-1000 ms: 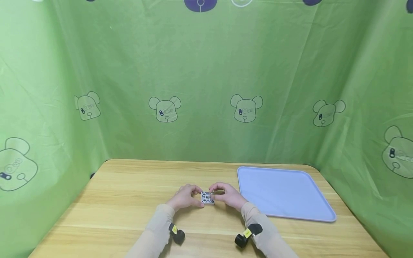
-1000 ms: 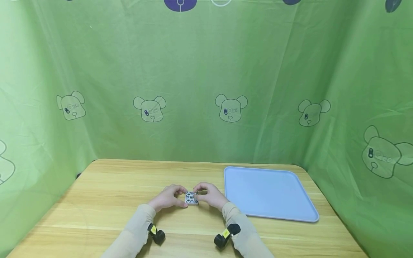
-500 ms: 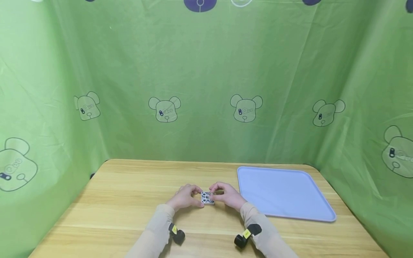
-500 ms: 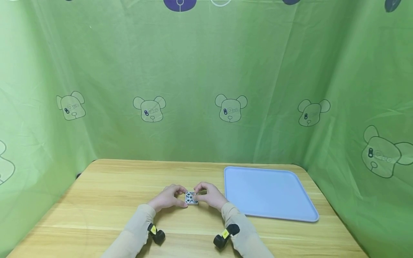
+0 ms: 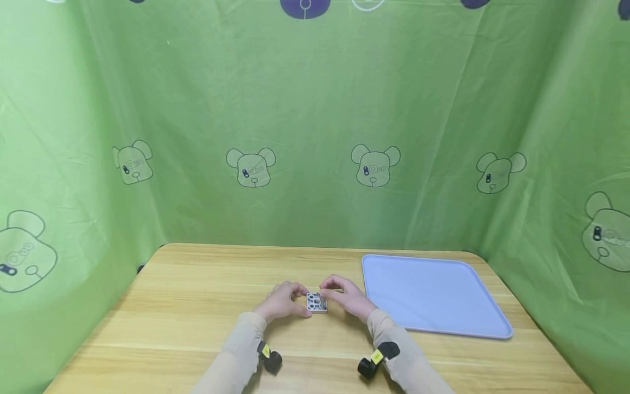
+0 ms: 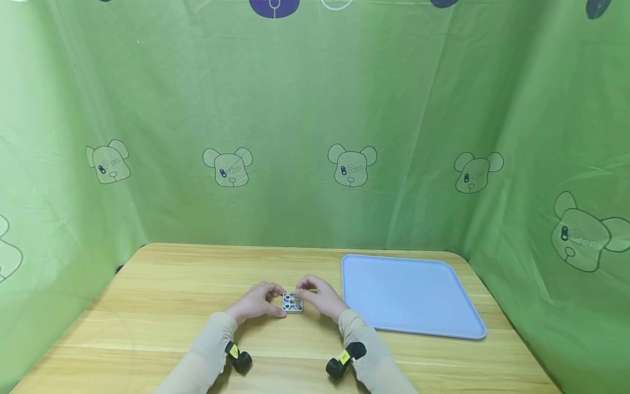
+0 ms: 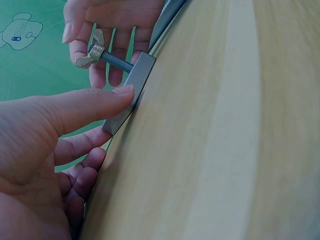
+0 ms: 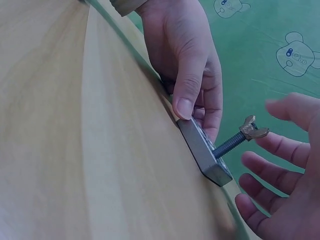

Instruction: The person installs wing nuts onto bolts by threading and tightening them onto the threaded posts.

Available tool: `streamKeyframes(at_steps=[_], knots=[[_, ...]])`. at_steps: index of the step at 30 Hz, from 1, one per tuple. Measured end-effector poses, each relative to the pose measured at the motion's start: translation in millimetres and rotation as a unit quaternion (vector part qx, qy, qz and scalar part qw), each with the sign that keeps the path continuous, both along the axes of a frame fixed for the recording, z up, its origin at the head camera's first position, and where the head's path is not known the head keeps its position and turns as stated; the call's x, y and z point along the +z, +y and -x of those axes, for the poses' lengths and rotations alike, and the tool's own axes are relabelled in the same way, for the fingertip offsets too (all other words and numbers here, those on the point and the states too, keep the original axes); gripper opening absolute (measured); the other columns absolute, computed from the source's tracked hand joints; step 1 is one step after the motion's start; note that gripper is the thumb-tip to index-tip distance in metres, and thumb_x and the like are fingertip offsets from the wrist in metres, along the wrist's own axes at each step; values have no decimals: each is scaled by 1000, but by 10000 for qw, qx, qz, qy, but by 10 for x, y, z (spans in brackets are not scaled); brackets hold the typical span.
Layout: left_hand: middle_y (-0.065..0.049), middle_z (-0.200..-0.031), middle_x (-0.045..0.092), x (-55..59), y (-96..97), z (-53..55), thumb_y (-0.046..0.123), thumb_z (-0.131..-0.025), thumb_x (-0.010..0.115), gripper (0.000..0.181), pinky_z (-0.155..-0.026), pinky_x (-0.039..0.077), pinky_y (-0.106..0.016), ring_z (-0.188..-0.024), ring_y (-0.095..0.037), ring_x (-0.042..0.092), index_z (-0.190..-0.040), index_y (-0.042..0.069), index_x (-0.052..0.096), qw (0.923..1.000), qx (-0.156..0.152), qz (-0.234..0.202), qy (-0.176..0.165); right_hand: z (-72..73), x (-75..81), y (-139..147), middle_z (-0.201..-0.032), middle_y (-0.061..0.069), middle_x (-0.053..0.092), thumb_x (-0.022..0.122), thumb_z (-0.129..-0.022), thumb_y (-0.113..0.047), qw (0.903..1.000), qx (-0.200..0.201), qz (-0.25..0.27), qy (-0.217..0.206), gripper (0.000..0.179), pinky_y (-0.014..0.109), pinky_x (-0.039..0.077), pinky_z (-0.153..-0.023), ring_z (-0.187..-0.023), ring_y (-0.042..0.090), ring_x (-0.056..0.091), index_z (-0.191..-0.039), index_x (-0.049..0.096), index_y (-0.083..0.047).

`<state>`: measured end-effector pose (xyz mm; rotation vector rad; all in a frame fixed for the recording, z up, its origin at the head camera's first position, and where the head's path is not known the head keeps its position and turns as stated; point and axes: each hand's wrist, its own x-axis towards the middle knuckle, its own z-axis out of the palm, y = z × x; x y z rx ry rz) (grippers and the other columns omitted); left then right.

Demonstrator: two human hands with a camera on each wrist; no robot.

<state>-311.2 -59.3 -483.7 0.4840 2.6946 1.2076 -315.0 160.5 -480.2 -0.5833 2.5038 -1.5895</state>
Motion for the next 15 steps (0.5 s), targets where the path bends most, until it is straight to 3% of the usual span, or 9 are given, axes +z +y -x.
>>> streamKeyframes(at_steps=[6, 15], knots=[[-5, -107, 60, 3, 2, -5, 27, -64, 86, 53, -89, 40, -46, -99, -21, 48, -112, 15, 67, 10000, -9, -21, 16, 6, 3, 17, -117, 19, 61, 47, -94, -9, 9998, 168, 120, 23, 24, 32, 46, -91, -107, 21, 56, -110, 60, 2], [-7, -108, 60, -4, 7, -2, 26, -65, 86, 52, -88, 41, -46, -99, -22, 49, -112, 13, 67, 10000, -4, 1, 60, 4, -30, 8, -116, 18, 63, 60, -84, -2, 9995, 227, 45, 197, 28, 56, 40, -105, -116, 34, 55, -111, 61, 0]])
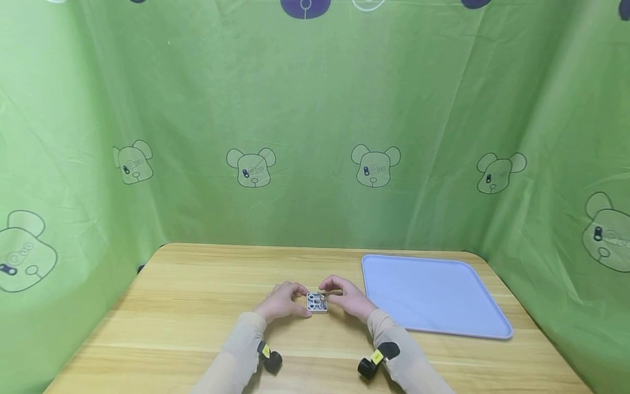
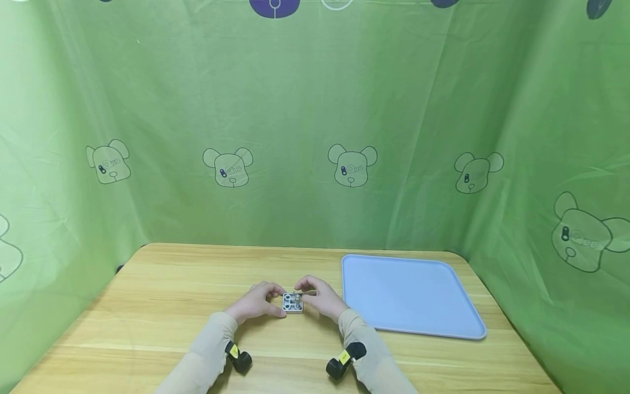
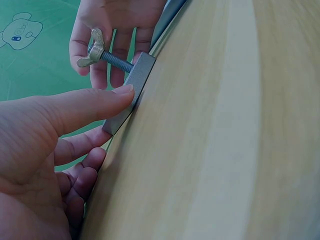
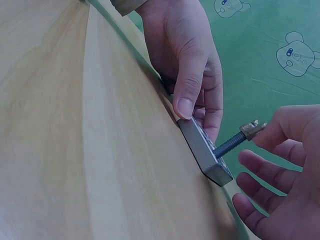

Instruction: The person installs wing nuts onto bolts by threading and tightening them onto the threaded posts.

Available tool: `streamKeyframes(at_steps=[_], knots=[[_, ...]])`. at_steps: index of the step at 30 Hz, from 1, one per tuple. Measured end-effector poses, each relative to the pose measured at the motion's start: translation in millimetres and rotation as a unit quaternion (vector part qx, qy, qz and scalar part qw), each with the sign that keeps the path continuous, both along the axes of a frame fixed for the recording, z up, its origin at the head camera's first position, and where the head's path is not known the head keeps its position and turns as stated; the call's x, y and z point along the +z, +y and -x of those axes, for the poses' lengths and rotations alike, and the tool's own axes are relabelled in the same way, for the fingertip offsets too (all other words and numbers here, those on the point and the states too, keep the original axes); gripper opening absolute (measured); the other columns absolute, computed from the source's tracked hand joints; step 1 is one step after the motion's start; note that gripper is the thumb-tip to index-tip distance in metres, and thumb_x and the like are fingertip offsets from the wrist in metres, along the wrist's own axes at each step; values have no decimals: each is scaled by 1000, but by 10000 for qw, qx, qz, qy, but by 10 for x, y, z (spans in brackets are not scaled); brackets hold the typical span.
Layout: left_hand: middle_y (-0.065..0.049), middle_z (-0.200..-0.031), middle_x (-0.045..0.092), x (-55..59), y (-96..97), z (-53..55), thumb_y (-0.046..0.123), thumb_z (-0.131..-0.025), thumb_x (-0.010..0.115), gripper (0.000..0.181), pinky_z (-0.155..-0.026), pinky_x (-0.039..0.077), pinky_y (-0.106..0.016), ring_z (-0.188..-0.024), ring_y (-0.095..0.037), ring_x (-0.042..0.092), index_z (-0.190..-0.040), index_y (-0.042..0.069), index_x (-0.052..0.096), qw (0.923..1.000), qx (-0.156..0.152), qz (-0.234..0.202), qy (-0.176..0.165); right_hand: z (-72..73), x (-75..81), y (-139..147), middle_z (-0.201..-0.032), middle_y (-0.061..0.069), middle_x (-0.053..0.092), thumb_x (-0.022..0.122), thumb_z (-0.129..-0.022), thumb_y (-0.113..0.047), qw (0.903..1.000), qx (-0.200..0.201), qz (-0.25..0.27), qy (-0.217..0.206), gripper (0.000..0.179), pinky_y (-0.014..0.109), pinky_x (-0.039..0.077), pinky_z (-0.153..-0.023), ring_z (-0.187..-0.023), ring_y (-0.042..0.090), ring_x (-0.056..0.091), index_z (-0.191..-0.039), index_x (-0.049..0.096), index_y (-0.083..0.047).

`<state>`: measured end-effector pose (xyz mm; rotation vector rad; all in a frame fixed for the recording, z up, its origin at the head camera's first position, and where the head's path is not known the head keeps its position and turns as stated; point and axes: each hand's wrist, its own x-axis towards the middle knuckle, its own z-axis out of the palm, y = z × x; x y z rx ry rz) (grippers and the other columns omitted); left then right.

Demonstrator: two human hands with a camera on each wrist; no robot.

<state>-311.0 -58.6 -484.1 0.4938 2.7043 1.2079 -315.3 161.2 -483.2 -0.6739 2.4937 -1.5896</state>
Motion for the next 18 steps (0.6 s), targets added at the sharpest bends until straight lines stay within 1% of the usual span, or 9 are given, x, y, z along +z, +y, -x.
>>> streamKeyframes(at_steps=[4, 8, 14, 18], knots=[[-5, -107, 60, -11, -3, 13, 27, -64, 86, 51, -88, 41, -45, -99, -21, 48, -111, 15, 67, 10000, 14, -20, -24, 0, -10, 4, -121, 20, 61, 64, -82, -3, 9998, 151, 44, -134, 35, 58, 38, -105, -119, 37, 53, -116, 59, 0], [-4, -108, 60, -23, -8, 23, 28, -65, 86, 51, -89, 41, -45, -100, -20, 48, -111, 16, 67, 10000, 16, -38, -38, -3, -12, 11, -123, 20, 61, 66, -82, -3, 9994, 291, 55, -165, 37, 58, 38, -105, -120, 37, 53, -118, 59, 1], [-5, -108, 60, -18, -11, 17, 28, -65, 86, 52, -88, 41, -46, -100, -21, 49, -111, 15, 67, 10000, 0, -38, -26, 5, -19, 5, -118, 19, 63, 67, -84, -7, 9995, 322, 28, -60, 25, 56, 41, -103, -115, 31, 55, -108, 63, 0], [-5, -109, 60, -16, -11, 15, 29, -65, 86, 52, -88, 41, -46, -100, -21, 48, -112, 16, 67, 10000, 8, -32, -67, 12, -22, 0, -116, 21, 63, 67, -85, -8, 9996, 284, 2, 15, 19, 55, 43, -101, -113, 28, 55, -102, 63, 0]])
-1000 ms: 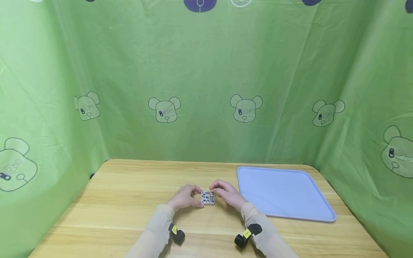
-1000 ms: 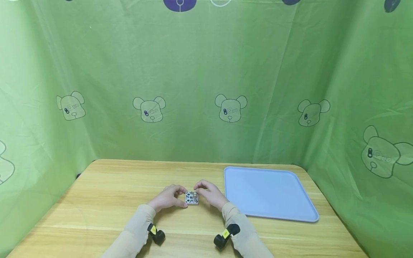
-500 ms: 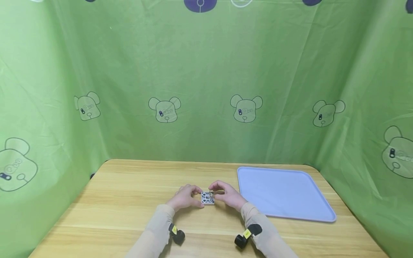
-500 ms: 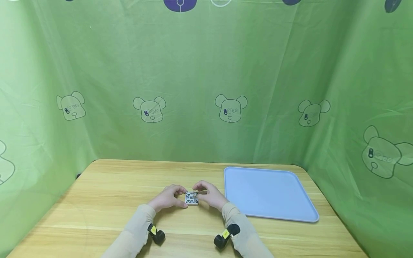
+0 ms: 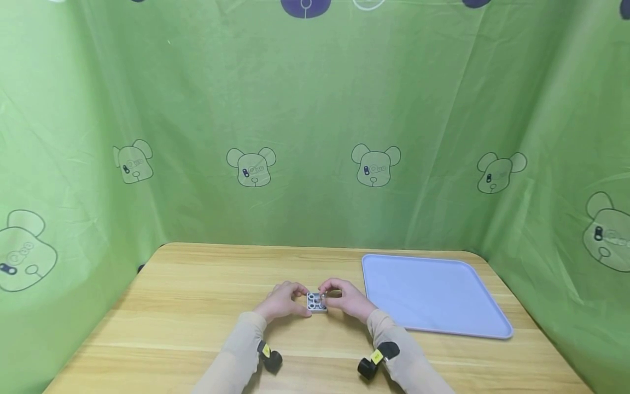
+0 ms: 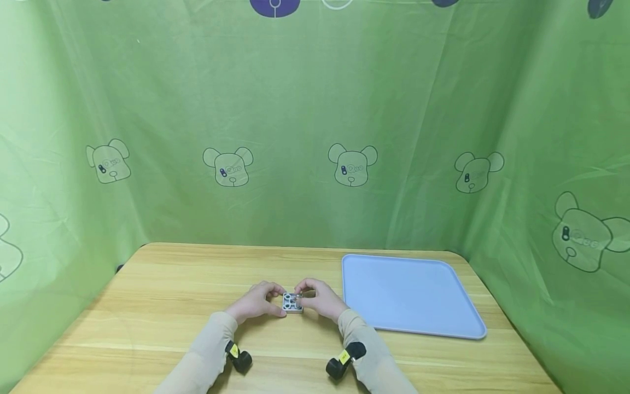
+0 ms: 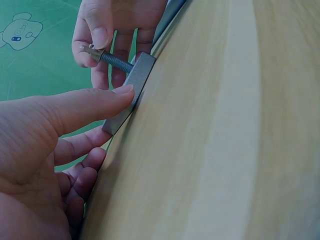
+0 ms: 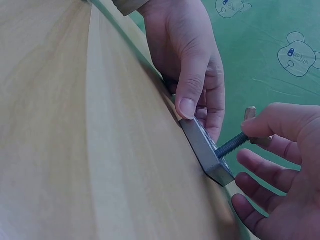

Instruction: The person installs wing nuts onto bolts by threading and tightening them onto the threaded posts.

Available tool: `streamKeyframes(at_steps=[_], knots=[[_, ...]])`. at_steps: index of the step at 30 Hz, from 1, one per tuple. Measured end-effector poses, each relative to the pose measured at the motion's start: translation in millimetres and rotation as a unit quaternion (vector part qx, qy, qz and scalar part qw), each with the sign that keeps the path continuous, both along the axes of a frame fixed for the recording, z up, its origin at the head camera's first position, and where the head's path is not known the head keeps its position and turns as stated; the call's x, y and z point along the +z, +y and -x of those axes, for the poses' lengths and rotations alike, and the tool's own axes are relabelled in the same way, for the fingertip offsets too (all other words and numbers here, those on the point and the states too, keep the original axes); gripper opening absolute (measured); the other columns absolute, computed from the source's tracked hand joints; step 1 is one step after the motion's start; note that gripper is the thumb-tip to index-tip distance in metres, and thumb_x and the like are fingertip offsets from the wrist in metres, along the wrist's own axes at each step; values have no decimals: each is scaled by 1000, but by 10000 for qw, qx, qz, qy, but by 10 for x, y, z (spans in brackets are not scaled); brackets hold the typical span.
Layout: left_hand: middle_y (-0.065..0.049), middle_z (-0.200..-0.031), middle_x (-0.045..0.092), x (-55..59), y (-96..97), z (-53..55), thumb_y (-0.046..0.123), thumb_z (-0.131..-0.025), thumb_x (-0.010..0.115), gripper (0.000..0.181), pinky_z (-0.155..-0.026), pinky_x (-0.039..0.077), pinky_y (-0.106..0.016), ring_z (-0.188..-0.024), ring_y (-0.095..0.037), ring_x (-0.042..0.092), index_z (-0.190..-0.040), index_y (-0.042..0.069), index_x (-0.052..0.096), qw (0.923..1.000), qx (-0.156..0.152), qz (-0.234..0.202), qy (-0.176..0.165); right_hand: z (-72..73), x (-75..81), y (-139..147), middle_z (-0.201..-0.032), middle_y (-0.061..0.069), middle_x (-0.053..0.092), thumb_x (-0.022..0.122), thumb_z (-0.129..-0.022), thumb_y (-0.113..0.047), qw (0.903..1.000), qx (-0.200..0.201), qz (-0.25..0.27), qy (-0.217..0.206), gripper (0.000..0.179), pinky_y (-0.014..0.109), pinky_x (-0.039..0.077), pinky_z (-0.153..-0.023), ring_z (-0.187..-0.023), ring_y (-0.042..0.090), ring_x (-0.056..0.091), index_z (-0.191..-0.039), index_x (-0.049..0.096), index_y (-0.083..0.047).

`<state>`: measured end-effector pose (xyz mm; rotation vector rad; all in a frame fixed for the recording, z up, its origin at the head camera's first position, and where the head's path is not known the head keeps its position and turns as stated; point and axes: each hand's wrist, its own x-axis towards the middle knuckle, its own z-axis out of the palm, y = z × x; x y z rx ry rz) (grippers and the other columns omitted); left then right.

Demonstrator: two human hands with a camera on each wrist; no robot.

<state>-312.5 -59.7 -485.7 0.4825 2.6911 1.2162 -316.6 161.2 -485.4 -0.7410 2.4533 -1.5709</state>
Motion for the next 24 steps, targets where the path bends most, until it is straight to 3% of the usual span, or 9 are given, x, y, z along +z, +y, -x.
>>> streamKeyframes(at_steps=[13, 20, 24], knots=[[-4, -109, 60, 2, -3, 1, 29, -65, 86, 52, -88, 41, -46, -101, -21, 48, -112, 17, 67, 10000, -46, 37, 24, -8, 5, -12, -115, 20, 63, 72, -83, -11, 9997, -204, 15, -118, 21, 55, 41, -103, -109, 25, 56, -95, 59, 1], [-4, -108, 59, -13, 1, 7, 28, -64, 86, 52, -88, 41, -46, -100, -21, 48, -111, 16, 67, 10000, -2, -1, -21, -26, 24, -17, -117, 18, 62, 70, -86, -17, 9993, -336, -18, -182, 28, 55, 40, -104, -115, 31, 55, -107, 59, -1], [-4, -108, 60, -15, 5, 9, 28, -64, 86, 52, -89, 41, -47, -100, -21, 48, -111, 16, 67, 10000, 15, -12, -35, -105, 140, -38, -119, 21, 61, 64, -91, -16, 9990, -393, 6, -210, 27, 55, 40, -103, -118, 36, 55, -110, 57, 2]])
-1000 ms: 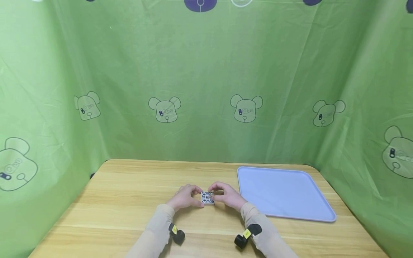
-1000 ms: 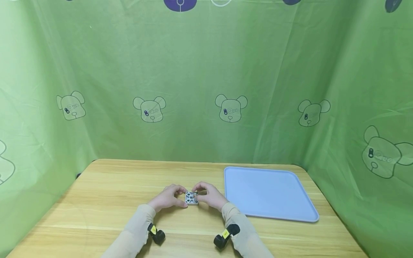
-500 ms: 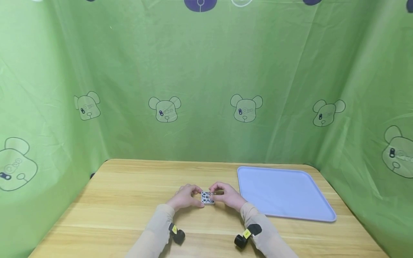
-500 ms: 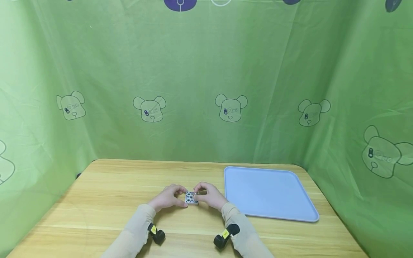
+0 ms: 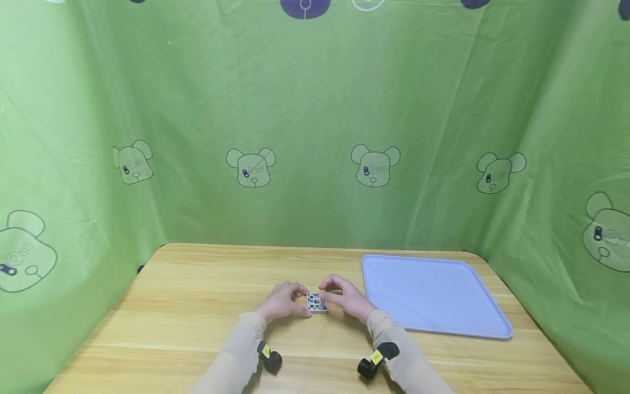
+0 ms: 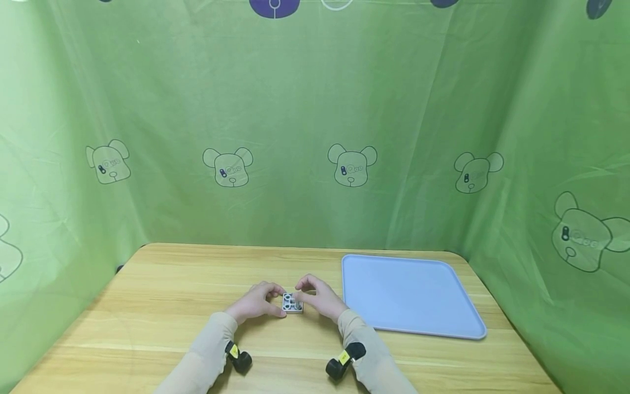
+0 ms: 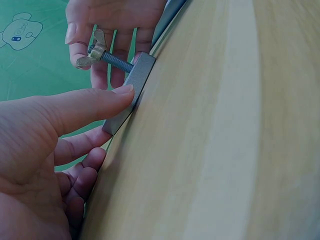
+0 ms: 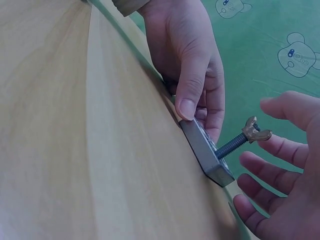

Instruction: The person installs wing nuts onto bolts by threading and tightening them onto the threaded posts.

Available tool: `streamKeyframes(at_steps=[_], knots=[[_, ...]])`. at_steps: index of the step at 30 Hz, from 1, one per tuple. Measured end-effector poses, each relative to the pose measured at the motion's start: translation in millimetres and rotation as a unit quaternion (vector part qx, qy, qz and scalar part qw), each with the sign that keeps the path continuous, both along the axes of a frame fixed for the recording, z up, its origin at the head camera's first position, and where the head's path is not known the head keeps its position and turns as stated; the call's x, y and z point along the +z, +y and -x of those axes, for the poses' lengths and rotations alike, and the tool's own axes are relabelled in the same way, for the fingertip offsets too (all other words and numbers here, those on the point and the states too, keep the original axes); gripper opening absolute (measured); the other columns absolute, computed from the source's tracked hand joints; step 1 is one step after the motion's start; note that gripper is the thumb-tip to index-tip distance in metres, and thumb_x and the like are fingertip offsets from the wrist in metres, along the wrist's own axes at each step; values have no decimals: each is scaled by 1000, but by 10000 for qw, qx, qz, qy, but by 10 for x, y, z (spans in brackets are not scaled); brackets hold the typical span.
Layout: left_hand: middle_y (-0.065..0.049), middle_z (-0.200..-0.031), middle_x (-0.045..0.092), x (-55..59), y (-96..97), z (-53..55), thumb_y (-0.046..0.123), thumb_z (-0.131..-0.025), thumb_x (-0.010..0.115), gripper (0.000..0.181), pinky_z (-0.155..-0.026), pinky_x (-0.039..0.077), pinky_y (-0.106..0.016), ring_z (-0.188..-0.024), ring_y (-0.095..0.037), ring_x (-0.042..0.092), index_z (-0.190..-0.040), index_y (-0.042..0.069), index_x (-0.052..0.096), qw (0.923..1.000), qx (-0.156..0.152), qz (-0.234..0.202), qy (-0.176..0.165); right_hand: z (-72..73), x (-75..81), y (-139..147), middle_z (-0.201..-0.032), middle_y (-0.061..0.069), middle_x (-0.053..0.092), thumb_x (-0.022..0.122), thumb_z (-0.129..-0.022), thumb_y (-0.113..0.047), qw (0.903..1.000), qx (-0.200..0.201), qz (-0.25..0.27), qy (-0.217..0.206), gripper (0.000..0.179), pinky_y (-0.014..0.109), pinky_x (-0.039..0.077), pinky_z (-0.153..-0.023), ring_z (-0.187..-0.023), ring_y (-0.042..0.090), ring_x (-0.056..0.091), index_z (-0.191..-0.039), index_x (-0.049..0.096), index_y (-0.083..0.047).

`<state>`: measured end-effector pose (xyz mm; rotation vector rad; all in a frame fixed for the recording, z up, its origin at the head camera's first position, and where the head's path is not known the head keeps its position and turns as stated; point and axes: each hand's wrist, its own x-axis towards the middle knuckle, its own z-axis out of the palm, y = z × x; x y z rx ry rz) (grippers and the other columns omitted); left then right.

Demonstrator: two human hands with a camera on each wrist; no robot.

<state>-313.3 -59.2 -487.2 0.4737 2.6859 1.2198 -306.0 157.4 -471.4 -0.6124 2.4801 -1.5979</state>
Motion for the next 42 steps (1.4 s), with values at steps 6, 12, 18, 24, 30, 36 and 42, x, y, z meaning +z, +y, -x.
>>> streamKeyframes(at_steps=[6, 12, 18, 24, 30, 36, 42], knots=[[-4, -107, 60, -3, -3, 4, 29, -64, 86, 52, -88, 41, -46, -99, -21, 48, -111, 16, 67, 10000, -10, 13, 41, 90, -107, 20, -118, 22, 60, 51, -90, -5, 9997, 25, 226, 56, 23, 38, 45, -94, -115, 36, 55, -111, 57, 2], [-3, -106, 60, -7, -5, 7, 29, -64, 86, 52, -87, 41, -45, -98, -21, 48, -111, 17, 67, 10000, -17, 36, 51, 94, -117, 35, -116, 21, 61, 49, -89, -2, 9995, 125, 156, 245, 23, 38, 44, -96, -113, 35, 56, -110, 56, 2], [-3, -106, 60, -11, -4, 7, 29, -64, 86, 52, -88, 40, -45, -99, -21, 47, -111, 17, 67, 10000, -9, 25, 50, 91, -131, 25, -119, 19, 62, 57, -85, -1, 9997, 103, -29, 224, 30, 52, 40, -104, -116, 34, 55, -114, 57, -1], [-3, -107, 59, -9, -5, 5, 29, -64, 86, 52, -88, 41, -46, -100, -21, 47, -111, 17, 67, 10000, -18, -5, 18, 78, -108, 9, -123, 27, 59, 59, -83, 2, 9996, 262, -19, 140, 37, 62, 36, -105, -119, 44, 52, -120, 54, 6], [-4, -107, 59, -11, -4, 7, 29, -64, 86, 52, -88, 41, -46, -100, -21, 48, -111, 17, 67, 10000, -35, -1, 11, 73, -104, 12, -120, 23, 61, 61, -86, -2, 9995, 272, -87, 132, 29, 60, 38, -105, -118, 38, 54, -114, 59, 4], [-4, -107, 59, -12, -4, 8, 28, -64, 86, 52, -88, 41, -45, -100, -21, 48, -111, 16, 67, 10000, -34, -7, 7, 103, -149, 28, -115, 19, 64, 66, -86, -10, 9992, 292, -45, 260, 17, 55, 41, -103, -112, 28, 56, -101, 63, -1], [-4, -107, 59, -1, -2, 3, 28, -64, 86, 52, -88, 41, -45, -100, -21, 48, -111, 16, 67, 10000, -35, -17, 15, 110, -155, 29, -116, 20, 63, 68, -85, -10, 9994, 255, -37, 246, 17, 54, 42, -102, -109, 25, 56, -97, 62, 0]])
